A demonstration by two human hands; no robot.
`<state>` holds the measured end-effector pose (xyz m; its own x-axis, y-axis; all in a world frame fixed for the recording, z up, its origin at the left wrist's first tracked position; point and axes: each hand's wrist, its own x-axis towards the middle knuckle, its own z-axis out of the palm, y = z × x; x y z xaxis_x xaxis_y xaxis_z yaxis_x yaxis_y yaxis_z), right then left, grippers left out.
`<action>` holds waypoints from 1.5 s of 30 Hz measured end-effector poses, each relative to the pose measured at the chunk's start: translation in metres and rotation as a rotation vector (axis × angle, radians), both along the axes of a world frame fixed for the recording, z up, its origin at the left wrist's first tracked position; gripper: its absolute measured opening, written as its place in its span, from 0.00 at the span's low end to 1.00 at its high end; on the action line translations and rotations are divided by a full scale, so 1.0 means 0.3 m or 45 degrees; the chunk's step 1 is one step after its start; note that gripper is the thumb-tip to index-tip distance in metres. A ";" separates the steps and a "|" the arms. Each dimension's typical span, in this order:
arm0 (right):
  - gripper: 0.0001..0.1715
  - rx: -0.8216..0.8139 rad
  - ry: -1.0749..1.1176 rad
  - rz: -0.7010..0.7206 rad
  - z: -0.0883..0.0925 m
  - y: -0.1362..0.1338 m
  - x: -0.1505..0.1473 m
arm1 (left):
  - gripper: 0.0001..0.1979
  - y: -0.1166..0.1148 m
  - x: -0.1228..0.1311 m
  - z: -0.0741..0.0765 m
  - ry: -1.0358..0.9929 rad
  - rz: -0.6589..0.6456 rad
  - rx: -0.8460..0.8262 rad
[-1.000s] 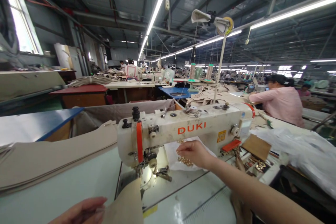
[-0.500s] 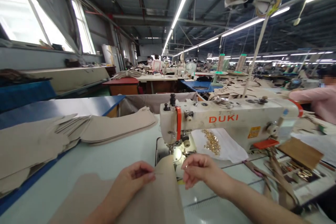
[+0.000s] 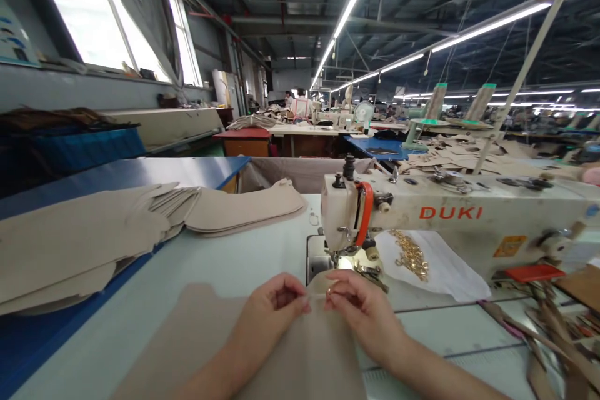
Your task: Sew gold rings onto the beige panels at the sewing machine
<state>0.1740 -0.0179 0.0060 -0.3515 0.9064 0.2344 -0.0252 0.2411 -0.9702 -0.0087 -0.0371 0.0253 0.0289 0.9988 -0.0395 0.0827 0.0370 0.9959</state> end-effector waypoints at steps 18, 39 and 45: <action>0.06 -0.028 0.029 -0.034 0.013 -0.028 -0.023 | 0.04 -0.036 0.031 -0.010 0.448 0.101 0.371; 0.08 0.137 -0.160 -0.282 0.001 -0.002 0.017 | 0.10 0.051 0.101 0.031 0.056 -0.027 -0.061; 0.11 -0.236 0.177 -0.127 -0.010 0.020 0.013 | 0.15 0.048 0.091 0.017 -0.177 -0.099 -0.136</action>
<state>0.1778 -0.0120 0.0031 -0.2344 0.9669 0.1012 -0.1468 0.0677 -0.9868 0.0185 -0.0226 0.0304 0.1188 0.9836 -0.1357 -0.0489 0.1423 0.9886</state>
